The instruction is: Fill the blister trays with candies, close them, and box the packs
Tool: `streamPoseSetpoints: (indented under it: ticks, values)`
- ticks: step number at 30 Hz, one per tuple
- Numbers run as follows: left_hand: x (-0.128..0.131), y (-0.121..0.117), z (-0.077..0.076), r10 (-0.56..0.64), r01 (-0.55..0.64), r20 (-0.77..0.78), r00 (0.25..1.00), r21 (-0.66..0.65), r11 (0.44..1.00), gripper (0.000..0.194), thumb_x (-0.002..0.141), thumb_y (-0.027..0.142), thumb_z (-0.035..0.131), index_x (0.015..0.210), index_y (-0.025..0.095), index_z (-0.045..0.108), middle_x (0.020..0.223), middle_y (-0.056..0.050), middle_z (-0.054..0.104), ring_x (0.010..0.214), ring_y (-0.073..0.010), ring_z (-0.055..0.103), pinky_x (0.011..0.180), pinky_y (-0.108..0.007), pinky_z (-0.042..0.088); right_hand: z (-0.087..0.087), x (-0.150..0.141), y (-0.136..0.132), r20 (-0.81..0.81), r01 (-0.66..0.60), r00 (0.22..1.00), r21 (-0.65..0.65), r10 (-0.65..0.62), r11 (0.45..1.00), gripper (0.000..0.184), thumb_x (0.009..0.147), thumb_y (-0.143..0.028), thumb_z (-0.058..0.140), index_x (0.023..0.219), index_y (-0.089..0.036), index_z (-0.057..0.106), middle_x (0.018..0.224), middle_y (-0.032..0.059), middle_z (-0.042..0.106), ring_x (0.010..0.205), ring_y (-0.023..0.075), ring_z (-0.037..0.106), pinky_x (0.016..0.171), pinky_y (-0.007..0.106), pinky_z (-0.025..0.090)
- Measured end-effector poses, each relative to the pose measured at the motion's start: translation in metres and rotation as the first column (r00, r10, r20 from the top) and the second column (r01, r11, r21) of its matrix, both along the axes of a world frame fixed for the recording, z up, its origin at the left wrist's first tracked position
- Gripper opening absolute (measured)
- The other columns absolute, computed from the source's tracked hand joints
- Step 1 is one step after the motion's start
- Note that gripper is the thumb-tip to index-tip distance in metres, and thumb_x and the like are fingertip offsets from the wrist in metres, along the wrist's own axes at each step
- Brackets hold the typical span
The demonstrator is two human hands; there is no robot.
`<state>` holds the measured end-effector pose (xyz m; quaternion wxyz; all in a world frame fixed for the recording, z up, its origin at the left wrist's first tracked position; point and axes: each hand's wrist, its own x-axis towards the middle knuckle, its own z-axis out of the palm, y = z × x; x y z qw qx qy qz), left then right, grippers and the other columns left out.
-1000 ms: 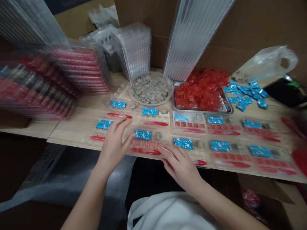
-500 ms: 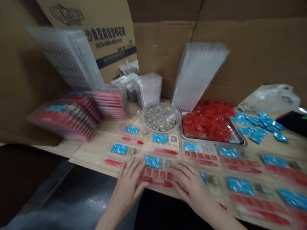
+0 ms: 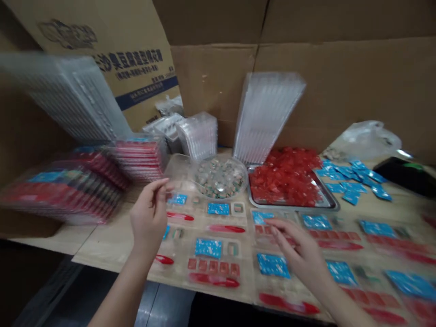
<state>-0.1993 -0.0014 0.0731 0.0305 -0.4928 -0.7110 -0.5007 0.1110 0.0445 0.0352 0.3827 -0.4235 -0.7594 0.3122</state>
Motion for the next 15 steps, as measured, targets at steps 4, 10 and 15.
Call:
streamPoseSetpoints:
  ticks: [4, 10, 15]
  values:
    - [0.062, -0.003, -0.002, -0.311, 0.473, 0.558, 0.769, -0.170, 0.864, 0.031, 0.084, 0.038, 0.052, 0.104, 0.017, 0.061, 0.072, 0.000, 0.060, 0.055, -0.0103, 0.055, 0.050, -0.021, 0.045, 0.018, 0.005, -0.005, -0.384, -0.131, 0.919, -0.513, -0.090, 0.848, 0.039, 0.084, -0.046, 0.050, 0.114, -0.022, 0.058, 0.104, 0.0088, 0.066, 0.080, 0.0185, 0.064, 0.059, 0.028, 0.052]
    - [0.125, 0.008, -0.039, -0.490, 0.748, 0.581, 0.650, -0.375, 0.547, 0.031, 0.088, 0.036, 0.045, 0.110, 0.020, 0.059, 0.075, 0.000, 0.061, 0.056, -0.0105, 0.055, 0.052, -0.021, 0.044, 0.007, 0.036, -0.018, -0.314, -0.084, 0.936, -0.640, -0.160, 0.764, 0.035, 0.077, -0.042, 0.059, 0.101, -0.017, 0.060, 0.074, 0.0013, 0.062, 0.054, 0.0108, 0.055, 0.045, 0.022, 0.043]
    - [0.151, 0.019, -0.053, -0.638, 0.580, 0.029, 0.770, -0.449, 0.680, 0.025, 0.083, 0.023, 0.053, 0.107, 0.021, 0.062, 0.098, -0.007, 0.064, 0.089, -0.0217, 0.060, 0.079, -0.036, 0.048, -0.023, 0.079, -0.041, 0.233, 0.250, 0.956, -0.340, -0.177, 0.907, 0.033, 0.081, -0.035, 0.054, 0.108, -0.018, 0.059, 0.065, 0.0007, 0.058, 0.059, 0.0167, 0.056, 0.057, 0.030, 0.045]
